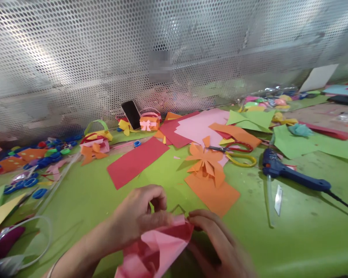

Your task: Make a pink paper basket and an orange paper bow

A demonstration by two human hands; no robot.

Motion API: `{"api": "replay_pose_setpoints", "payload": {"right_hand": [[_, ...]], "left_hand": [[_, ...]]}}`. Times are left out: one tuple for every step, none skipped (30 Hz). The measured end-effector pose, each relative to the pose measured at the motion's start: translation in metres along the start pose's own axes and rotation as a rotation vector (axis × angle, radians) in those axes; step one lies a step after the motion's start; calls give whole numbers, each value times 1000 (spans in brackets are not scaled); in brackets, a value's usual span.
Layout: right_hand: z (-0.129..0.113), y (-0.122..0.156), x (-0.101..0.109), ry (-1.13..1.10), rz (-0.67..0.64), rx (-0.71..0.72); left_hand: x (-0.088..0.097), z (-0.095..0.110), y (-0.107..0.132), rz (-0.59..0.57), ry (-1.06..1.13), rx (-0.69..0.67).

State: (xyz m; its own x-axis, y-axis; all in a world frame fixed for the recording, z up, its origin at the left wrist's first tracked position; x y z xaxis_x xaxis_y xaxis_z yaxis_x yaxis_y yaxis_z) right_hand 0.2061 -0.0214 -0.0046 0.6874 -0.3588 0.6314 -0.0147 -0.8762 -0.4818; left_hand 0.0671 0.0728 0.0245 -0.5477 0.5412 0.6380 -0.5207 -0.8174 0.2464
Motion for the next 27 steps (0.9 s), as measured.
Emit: {"api": "replay_pose_setpoints", "payload": {"right_hand": [[1, 1, -2, -5, -16, 2], [1, 1, -4, -15, -29, 4], [1, 1, -5, -26, -36, 5], [2, 1, -5, -35, -35, 3], [1, 1, -5, -42, -34, 4], [0, 1, -5, -48, -34, 12], [-1, 0, -4, -54, -35, 24], [-3, 0, -4, -60, -33, 39], [-5, 0, -3, -65, -28, 53], [-8, -1, -3, -72, -24, 68], [-9, -1, -2, -78, -21, 77], [-10, -2, -2, -86, -19, 78], [-11, -3, -3, -96, -17, 78], [-11, -4, -3, -105, -20, 73], [-11, -5, -3, -115, -24, 68], [-10, -7, -2, -124, -21, 64], [-10, -9, 0, -128, -21, 64], [-10, -12, 3, -129, -18, 71], [-9, -15, 8, -124, -10, 75], [-8, -20, 14, -117, 1, 80], [-9, -25, 21, -109, 9, 92], [-10, -31, 28, -100, 6, 106], [-12, -37, 35, -93, -9, 125], [-15, -44, 40, -87, -33, 143], [-19, -50, 43, -82, -70, 163], [-22, -57, 45, -79, -100, 184], [-26, -64, 47, -80, -124, 201]], "left_hand": [[-1, 0, 1, -21, -17, 10], [-2, -1, 3, -34, -46, 30], [-2, -2, 4, -41, -79, 54], [-2, -2, 6, -46, -108, 71], [-3, -2, 8, -54, -125, 77], [-4, 0, 10, -62, -127, 70], [-5, 3, 11, -71, -115, 49], [-6, 6, 12, -82, -101, 23], [-6, 9, 13, -92, -90, 2], [-6, 10, 13, -94, -86, -4], [-6, 10, 13, -93, -89, 2], [-6, 9, 12, -85, -103, 10], [-7, 7, 11, -82, -122, 12], [-8, 6, 9, -82, -142, 1], [-10, 6, 7, -78, -158, -26], [-11, 6, 6, -70, -168, -68], [-11, 7, 4, -53, -170, -120], [-11, 9, 4, -28, -162, -174], [-9, 11, 4, 2, -145, -222], [-6, 13, 4, 35, -122, -261], [-3, 17, 5, 63, -92, -301], [1, 21, 7, 84, -55, -339], [5, 27, 9, 108, -10, -381], [10, 33, 11, 130, 38, -426], [15, 40, 14, 150, 88, -472], [19, 45, 16, 167, 134, -514], [23, 50, 18, 186, 171, -542]]}}
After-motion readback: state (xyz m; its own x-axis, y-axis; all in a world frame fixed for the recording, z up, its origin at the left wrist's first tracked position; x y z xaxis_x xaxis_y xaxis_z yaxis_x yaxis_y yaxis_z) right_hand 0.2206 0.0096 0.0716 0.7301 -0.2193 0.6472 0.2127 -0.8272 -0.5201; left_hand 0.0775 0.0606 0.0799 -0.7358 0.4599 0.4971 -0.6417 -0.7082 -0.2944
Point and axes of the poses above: each hand's wrist, its own y-axis away from the middle knuckle, its own x-axis out of the back of the hand, z = x × y, the point moved 9 cm from there along -y, towards the middle knuckle, and after that the axes turned 3 degrees about z, right-handed, at the moved point
